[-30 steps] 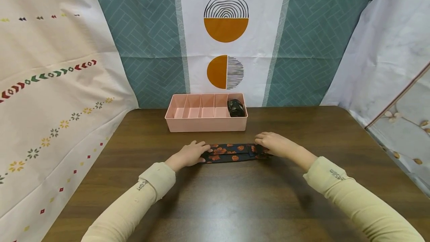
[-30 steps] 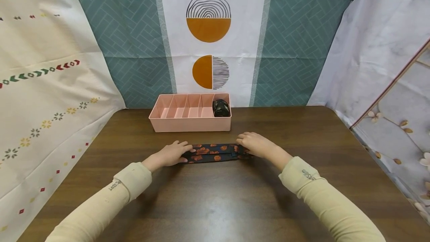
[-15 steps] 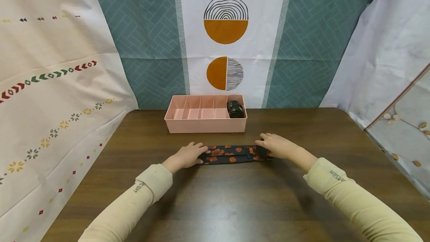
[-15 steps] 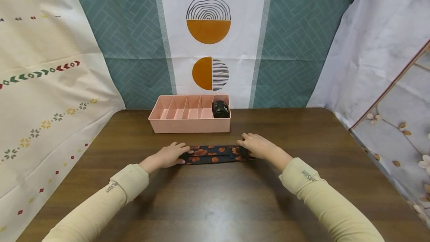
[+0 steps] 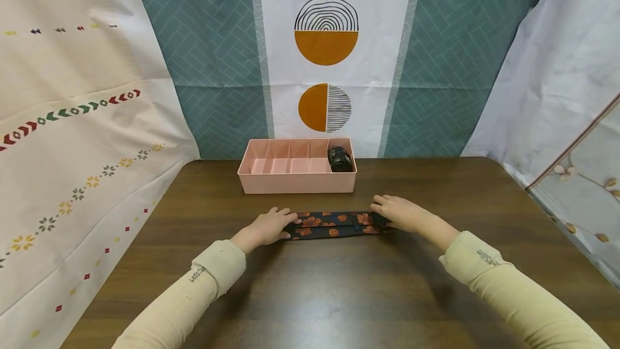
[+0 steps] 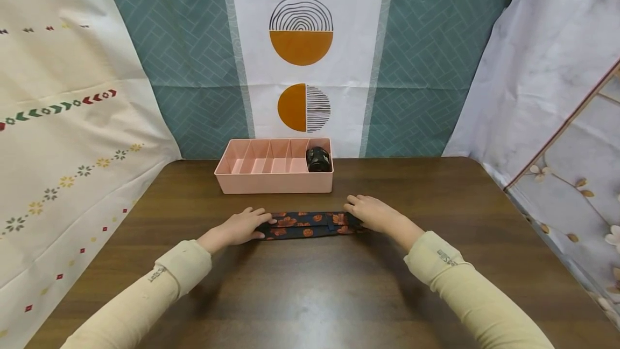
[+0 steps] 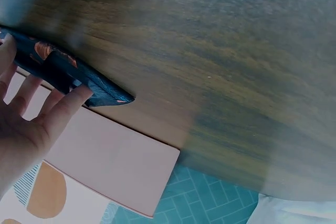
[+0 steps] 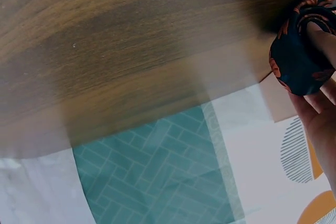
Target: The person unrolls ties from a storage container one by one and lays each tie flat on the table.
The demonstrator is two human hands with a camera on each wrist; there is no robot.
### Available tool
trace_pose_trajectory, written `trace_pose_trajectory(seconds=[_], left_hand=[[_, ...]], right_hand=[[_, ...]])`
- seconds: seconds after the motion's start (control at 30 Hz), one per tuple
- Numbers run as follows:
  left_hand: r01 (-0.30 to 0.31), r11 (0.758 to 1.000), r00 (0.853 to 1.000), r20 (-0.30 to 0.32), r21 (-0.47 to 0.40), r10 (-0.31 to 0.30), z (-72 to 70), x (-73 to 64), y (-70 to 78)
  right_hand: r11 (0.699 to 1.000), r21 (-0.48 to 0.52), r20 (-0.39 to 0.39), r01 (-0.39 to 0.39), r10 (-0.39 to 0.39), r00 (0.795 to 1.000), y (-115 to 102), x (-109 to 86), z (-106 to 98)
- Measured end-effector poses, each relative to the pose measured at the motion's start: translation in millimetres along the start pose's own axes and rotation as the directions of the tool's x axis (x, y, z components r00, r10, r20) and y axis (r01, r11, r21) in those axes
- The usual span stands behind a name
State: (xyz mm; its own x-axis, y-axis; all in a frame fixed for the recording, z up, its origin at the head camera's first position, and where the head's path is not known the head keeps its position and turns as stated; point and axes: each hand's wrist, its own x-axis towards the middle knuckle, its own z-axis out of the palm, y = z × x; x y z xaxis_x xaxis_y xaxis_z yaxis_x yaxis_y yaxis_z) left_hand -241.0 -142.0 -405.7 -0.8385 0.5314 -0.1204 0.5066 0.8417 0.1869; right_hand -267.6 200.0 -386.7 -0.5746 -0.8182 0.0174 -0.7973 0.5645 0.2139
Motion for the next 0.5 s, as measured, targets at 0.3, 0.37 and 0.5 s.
trace_pose_trajectory(seconds=[0.3,0.37,0.5], left_hand=[[-0.016,1.0,1.0,-0.01,-0.01,0.016,1.2,-4.6,-3.6],[-0.024,1.0,1.0,-0.015,-0.005,0.023,1.1,-4.7,-4.5],[-0.021,1.0,1.0,-0.015,0.012,0.021,0.0,-4.6,-6.6]], right_hand=[[1.0,-0.012,0.007,-0.005,0.005,1.0,-0.3,1.1,0.6],[1.0,-0.027,0.006,0.003,-0.003,1.0,-0.7,1.3,1.8],[1.0,-0.019,0.029,-0.013,0.014,0.999,0.0,-0.6,4.6]])
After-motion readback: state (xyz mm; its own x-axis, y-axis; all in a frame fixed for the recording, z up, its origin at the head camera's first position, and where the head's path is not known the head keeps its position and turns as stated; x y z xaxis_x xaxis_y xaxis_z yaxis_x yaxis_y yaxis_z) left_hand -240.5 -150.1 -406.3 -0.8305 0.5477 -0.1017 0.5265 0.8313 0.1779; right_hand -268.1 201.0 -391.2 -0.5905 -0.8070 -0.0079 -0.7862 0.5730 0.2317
